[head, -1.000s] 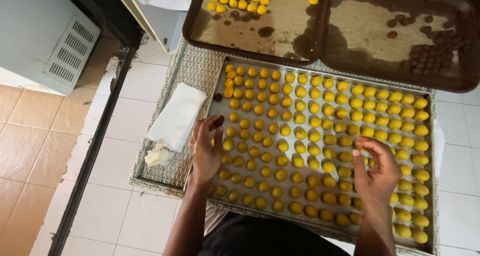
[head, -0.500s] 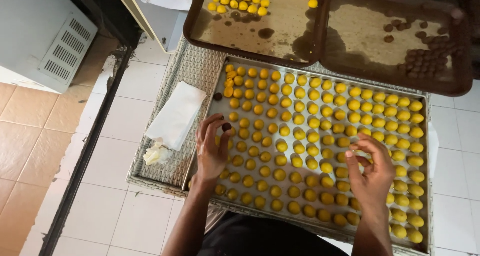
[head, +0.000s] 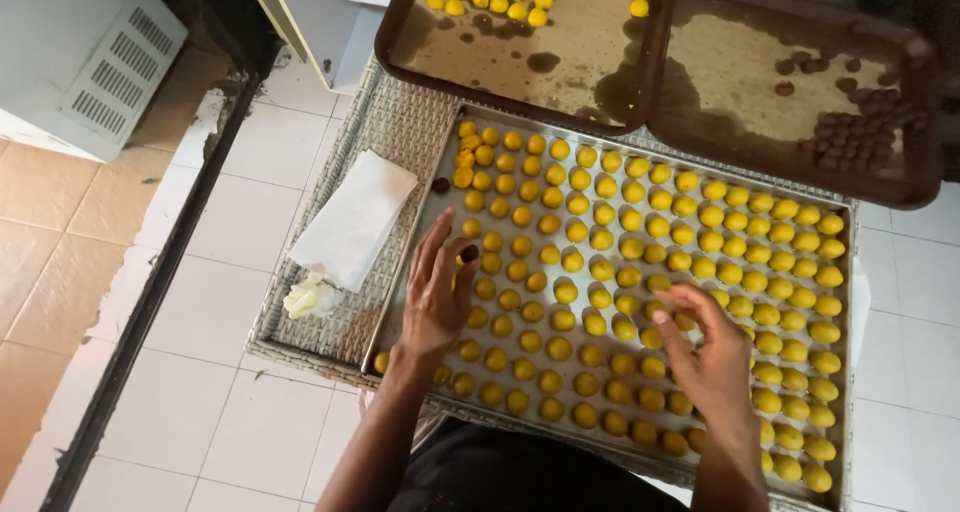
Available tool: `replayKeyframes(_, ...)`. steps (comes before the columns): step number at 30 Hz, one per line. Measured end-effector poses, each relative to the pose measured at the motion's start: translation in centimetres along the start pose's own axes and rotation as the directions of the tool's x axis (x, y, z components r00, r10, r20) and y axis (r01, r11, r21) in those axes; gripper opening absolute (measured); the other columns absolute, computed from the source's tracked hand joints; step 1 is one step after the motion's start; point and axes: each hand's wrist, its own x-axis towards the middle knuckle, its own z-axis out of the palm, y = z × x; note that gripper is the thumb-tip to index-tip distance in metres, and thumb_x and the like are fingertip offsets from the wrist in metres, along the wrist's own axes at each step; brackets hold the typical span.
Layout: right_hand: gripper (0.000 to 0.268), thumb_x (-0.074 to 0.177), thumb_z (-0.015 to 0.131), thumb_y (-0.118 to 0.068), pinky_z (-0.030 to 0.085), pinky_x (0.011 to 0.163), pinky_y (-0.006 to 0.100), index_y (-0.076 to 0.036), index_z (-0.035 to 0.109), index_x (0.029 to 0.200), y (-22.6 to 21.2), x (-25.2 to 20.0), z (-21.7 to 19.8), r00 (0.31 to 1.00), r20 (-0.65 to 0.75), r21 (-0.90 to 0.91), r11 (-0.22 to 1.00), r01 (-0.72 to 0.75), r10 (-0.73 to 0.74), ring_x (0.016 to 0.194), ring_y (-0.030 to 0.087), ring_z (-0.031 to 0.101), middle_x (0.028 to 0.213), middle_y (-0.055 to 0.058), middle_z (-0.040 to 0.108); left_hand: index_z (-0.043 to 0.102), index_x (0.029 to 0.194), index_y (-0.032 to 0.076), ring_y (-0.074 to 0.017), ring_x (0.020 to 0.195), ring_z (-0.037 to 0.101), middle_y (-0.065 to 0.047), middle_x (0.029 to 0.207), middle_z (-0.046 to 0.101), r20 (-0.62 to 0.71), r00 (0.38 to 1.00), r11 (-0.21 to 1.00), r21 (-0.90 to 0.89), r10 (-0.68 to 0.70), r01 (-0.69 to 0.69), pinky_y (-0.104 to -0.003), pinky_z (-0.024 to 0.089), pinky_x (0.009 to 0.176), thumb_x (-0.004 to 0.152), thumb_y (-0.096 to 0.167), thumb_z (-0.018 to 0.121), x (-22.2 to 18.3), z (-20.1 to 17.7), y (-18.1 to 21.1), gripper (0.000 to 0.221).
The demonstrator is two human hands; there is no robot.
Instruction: Filling small portions of dough with a dark center, rolling them into balls, and arranging them on a baking tray.
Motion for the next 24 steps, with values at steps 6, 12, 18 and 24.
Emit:
replayKeyframes(6,0.048,0.094,0.066,-0.031,0.063,0.087,0.04,-0.004,0.063,0.133,-1.5,0.8,1.2,0.987,0.15,-0.058,0.997,-0.053,0.061,0.097,0.025,0.077,0.135,0.016,0.07,0.062,0.126,0.005,-0.036,0.132,0.06,-0.013,0.136,0.066,-0.016,1.0,0.999,0.027,-0.021,0.021,-0.054,0.042,0.112,0.111,0.022,0.047,0.2,-0.5,0.7,0.027)
replayKeyframes(12,0.026,0.094,0.074,-0.013,0.057,0.091,0.058,0.003,0.071,0.114,-5.7,4.0,2.5,0.933,0.167,0.004,0.946,0.324,-0.32,0.118,0.048,0.065,0.133,0.026,0.066,0.067,0.121,0.002,-0.036,0.094,0.071,-0.013,0.108,0.072,-0.063,0.994,0.988,-0.134,-0.089,0.08,-0.049,0.053,0.09,0.099,0.017,0.067,0.4,-2.5,0.5,0.026)
replayKeyframes(18,0.035,0.089,0.079,-0.016,0.055,0.095,0.053,0.0,0.071,0.119,-5.2,7.3,5.6,0.816,0.343,0.038,0.875,0.482,-0.465,0.117,0.042,0.068,0.129,0.019,0.069,0.068,0.119,0.002,-0.0427,0.091,0.07,-0.017,0.104,0.069,-0.098,0.982,0.985,-0.075,-0.162,0.155,-0.05,0.055,0.081,0.097,0.011,0.07,-1.0,-5.1,0.6,0.024)
replayKeyframes(24,0.033,0.093,0.081,-0.015,0.053,0.096,0.049,0.001,0.071,0.12,-5.4,13.4,10.8,0.684,0.307,0.053,0.729,0.682,-0.662,0.109,0.039,0.071,0.117,0.019,0.072,0.069,0.119,0.005,-0.0364,0.089,0.071,-0.013,0.102,0.069,-0.089,0.965,0.968,-0.074,-0.247,0.241,-0.044,0.057,0.079,0.095,0.014,0.073,-3.1,-5.9,-0.4,0.026)
